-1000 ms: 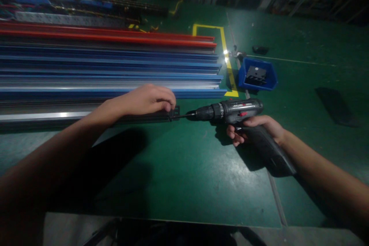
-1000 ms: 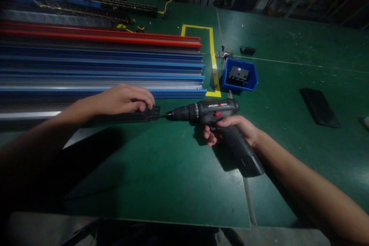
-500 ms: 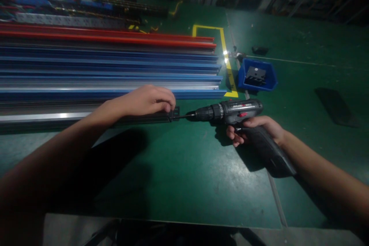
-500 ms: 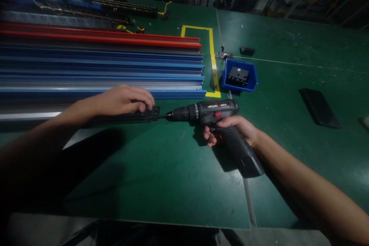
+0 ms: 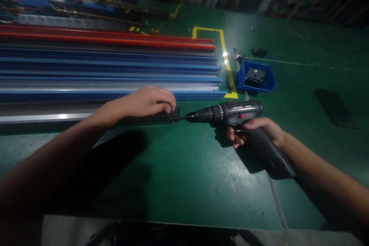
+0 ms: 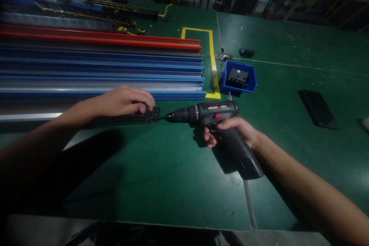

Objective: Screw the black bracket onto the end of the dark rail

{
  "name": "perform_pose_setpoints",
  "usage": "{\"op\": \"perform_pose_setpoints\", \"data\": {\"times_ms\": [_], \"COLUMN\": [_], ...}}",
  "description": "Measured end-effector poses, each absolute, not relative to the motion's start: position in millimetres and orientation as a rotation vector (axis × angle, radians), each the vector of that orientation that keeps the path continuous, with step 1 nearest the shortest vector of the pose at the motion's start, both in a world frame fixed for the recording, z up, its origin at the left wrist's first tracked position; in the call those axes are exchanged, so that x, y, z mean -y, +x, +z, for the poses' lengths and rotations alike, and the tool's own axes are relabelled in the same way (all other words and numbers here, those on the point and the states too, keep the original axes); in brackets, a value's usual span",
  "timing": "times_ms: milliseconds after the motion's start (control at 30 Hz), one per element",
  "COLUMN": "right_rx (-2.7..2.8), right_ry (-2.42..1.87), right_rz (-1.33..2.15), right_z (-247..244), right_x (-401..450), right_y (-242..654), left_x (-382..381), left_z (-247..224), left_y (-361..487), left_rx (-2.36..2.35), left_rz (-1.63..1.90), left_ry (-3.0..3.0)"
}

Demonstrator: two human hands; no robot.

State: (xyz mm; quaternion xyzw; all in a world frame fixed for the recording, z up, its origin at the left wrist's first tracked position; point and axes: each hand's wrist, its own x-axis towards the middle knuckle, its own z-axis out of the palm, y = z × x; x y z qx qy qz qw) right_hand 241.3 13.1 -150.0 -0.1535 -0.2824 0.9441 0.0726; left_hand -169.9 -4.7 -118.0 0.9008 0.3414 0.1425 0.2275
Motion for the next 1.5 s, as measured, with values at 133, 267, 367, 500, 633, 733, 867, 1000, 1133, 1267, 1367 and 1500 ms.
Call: {"op": "perform_pose_setpoints", "data": {"times_ms": [133,267,367,500,633,733,867,1000,1133,1267,1367,1500], "right_rx": [0.878,0.87,0.878,0.905,0.959,0.985,1.005,1.029,1.026,1.023,1.024,1.025], "right_ry": [-0.458,-0.491,-0.517,-0.517,-0.504,-0.485,-0.499,-0.508,-0.537,-0.572,-0.577,-0.586], "right_rz": [2.829,2.834,2.834,2.811,2.77,2.766,2.749,2.725,2.718,2.704,2.708,2.701], "right_z": [-150.6,-151.9,-152.4,-153.2,-154.5,-155.2,-156.0,-155.1,-152.9,-152.0,-151.7,-151.4], "right_x": [-12.6,-12.3,-11.9,-11.4,-11.3,-10.9,-9.8,-8.9,-7.5,-6.3,-6.0,-6.0], "right_y": [241.3,241.3,241.8,242.8,243.0,242.8,243.1,242.8,241.6,240.9,240.8,241.1], "left_x": [4.9,5.9,6.3,6.5,6.4,6.4,6.4,6.1,6.3,6.2,5.8,6.1], "left_z": [-117.5,-115.8,-115.1,-114.9,-115.2,-115.4,-115.9,-116.3,-115.7,-116.2,-117.1,-116.5], "left_y": [-169.5,-168.4,-167.9,-167.9,-168.2,-168.1,-167.9,-168.4,-168.3,-168.1,-168.5,-168.3], "left_rx": [-0.944,-0.951,-0.95,-0.94,-0.934,-0.935,-0.932,-0.936,-0.939,-0.927,-0.92,-0.938], "left_rz": [0.385,0.384,0.393,0.399,0.401,0.401,0.401,0.398,0.399,0.408,0.416,0.419], "left_ry": [2.47,2.462,2.452,2.43,2.434,2.443,2.455,2.449,2.441,2.44,2.45,2.444]}}
